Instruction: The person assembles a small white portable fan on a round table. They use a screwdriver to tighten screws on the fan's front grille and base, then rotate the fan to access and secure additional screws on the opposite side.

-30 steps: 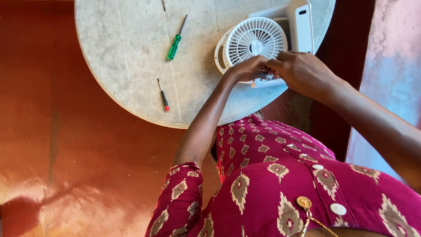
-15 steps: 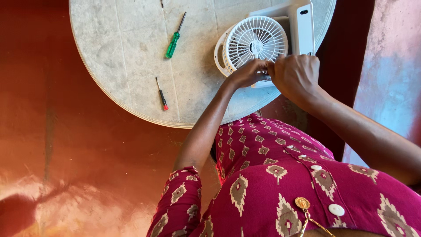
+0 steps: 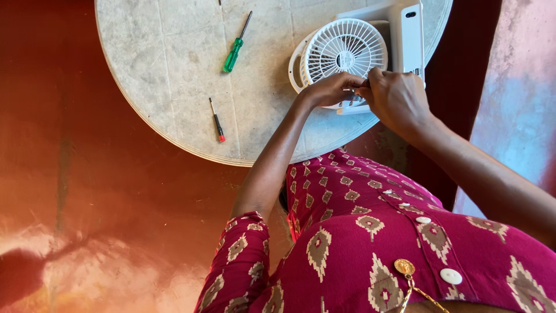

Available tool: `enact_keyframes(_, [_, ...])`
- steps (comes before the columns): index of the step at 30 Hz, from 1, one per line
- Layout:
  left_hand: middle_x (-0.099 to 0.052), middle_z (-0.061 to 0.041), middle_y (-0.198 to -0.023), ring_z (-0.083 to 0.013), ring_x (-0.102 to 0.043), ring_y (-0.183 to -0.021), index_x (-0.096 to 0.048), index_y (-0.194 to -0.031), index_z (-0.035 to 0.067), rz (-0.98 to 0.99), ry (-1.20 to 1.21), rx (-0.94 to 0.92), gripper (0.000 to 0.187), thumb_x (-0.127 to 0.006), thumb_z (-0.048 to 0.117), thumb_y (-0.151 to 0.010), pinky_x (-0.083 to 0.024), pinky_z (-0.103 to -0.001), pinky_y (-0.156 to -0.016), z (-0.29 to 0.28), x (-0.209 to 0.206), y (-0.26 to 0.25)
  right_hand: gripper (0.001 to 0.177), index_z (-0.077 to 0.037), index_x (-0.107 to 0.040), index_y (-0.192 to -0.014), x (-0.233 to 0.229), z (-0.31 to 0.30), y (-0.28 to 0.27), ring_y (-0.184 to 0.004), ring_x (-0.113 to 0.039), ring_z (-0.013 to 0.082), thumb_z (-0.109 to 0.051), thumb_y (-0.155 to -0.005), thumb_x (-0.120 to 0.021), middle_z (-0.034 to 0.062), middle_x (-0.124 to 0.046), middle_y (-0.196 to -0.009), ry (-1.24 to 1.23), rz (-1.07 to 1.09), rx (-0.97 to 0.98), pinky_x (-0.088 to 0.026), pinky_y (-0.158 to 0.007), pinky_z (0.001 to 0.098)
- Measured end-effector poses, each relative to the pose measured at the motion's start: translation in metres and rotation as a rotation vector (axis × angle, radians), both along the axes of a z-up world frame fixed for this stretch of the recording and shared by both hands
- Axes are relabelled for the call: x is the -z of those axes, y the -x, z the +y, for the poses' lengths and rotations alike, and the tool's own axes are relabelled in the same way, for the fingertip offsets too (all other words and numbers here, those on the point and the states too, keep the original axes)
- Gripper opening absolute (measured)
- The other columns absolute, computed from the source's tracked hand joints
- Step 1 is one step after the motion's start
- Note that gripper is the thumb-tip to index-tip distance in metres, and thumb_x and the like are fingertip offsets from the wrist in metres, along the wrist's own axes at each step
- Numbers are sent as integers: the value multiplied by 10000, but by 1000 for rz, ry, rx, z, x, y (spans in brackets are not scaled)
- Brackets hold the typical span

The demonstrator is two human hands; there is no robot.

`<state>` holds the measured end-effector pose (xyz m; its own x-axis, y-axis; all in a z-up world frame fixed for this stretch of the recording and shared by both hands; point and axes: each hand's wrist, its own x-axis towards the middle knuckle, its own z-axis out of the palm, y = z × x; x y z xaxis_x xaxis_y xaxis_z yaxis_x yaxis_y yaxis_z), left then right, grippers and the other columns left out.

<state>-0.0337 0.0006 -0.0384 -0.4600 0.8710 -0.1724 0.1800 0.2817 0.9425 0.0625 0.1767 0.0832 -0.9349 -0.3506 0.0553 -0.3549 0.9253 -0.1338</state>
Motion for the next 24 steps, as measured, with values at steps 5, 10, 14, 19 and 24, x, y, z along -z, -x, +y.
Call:
enact_keyframes(5, [-679, -94, -1287, -285, -617, -1240, -692, -1223, 98, 196, -82, -312, 320, -700, 75, -904, -472, -490, -1060, -21, -14, -16, 664, -139, -611, -622, -8, -3, 6, -336, -387, 84, -674, -1014, -597, -25, -523, -453, -215, 52, 115, -222, -398, 288])
enact_keyframes(10, [-652, -56, -1356, -243, -581, -1327, -647, -1285, 137, 520, 68, -575, 432, -768, 99, -873, -441, -457, -1175, -59, -21, -43, 527, -72, -745, -792, -53, 19, -16, -467, -540, 135, -556, -998, -774, 14, -627, -601, 83, 185, 126, -402, -464, 304])
enact_keyframes(14, [-578, -119, -1362, -307, -515, -1302, -613, -1268, 118, 868, 249, -484, 721, -919, 221, -624, -369, -532, -1153, -66, -14, -56, 319, 49, -737, -973, -77, 34, -27, -670, -672, 162, -235, -1037, -867, 125, -703, -780, 441, 120, 189, -511, -588, 287])
enact_keyframes(19, [-542, -133, -1324, -320, -489, -1329, -592, -1277, 107, 1031, 262, -505, 760, -954, 252, -625, -425, -505, -1135, -67, -4, -61, 212, 60, -710, -1102, -67, 33, -45, -760, -720, 139, -93, -1036, -840, 131, -733, -871, 550, -15, 288, -563, -710, 276])
enact_keyframes(24, [-524, -155, -1286, -335, -478, -1333, -580, -1214, 95, 999, 277, -534, 714, -965, 296, -648, -463, -489, -1075, -69, 2, -64, 220, 56, -691, -1154, -64, 17, -68, -850, -737, 157, -18, -976, -797, 137, -721, -995, 697, -68, 291, -592, -781, 284])
